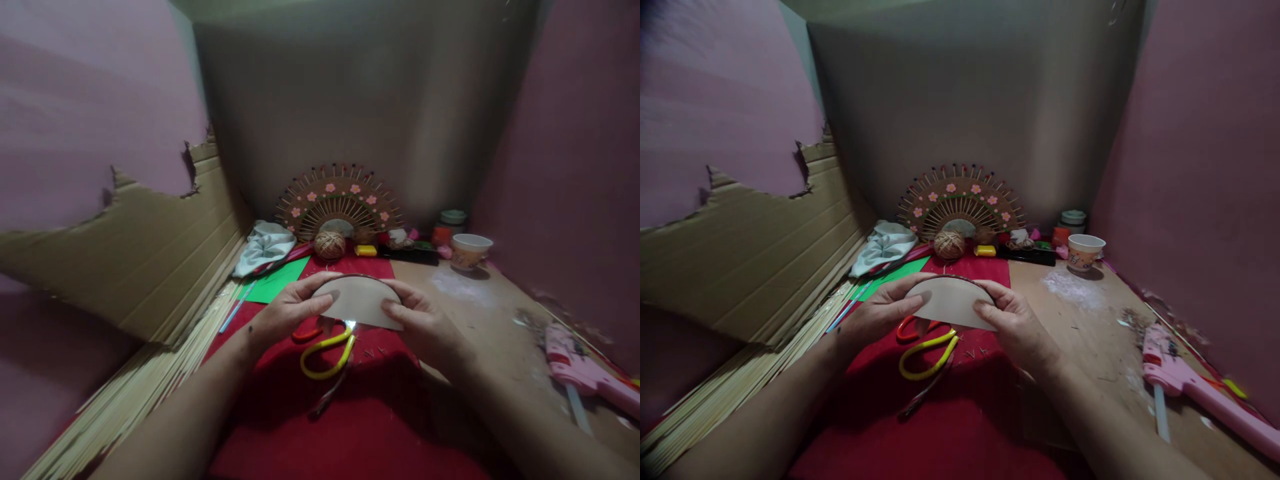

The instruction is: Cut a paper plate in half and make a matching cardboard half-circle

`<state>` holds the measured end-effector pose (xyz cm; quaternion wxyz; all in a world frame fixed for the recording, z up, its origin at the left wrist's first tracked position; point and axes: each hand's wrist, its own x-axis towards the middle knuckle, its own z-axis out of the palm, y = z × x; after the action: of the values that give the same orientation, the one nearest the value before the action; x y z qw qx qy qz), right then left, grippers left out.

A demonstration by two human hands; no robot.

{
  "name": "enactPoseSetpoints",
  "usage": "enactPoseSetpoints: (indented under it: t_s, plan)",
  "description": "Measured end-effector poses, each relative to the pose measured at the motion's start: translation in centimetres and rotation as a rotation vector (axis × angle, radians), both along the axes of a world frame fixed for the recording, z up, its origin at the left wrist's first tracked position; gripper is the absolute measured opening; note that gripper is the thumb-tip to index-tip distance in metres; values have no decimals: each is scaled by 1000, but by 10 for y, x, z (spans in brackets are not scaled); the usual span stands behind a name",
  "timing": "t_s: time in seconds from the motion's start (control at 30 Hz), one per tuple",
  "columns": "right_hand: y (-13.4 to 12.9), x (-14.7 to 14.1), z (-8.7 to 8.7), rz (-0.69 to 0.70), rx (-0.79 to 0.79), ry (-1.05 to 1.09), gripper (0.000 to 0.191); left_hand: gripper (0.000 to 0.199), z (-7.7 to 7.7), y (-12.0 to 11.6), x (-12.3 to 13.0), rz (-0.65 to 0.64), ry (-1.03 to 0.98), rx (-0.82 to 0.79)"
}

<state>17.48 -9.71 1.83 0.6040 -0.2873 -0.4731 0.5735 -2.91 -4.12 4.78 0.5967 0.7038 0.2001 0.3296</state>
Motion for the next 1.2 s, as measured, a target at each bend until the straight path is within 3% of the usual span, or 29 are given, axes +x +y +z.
enactPoseSetpoints:
  t_s: [0.23, 0.57, 0.83, 1.03, 1.2]
  plan:
    - [-1, 0, 2, 73, -59, 79, 33, 28, -1, 0, -2, -91, -8, 3]
    - [1, 2, -3, 150, -102, 146, 31, 26, 6, -8, 1, -54, 42, 61]
    - [5, 4, -7, 179, -115, 165, 35, 35, 1, -4, 5, -52, -9, -68]
    - [9, 2, -8, 208, -156, 193, 41, 56, -9, 8, 10, 41, -41, -179]
    - [12, 4, -9, 198, -216, 224, 37, 53, -12, 12, 12, 49, -28, -205]
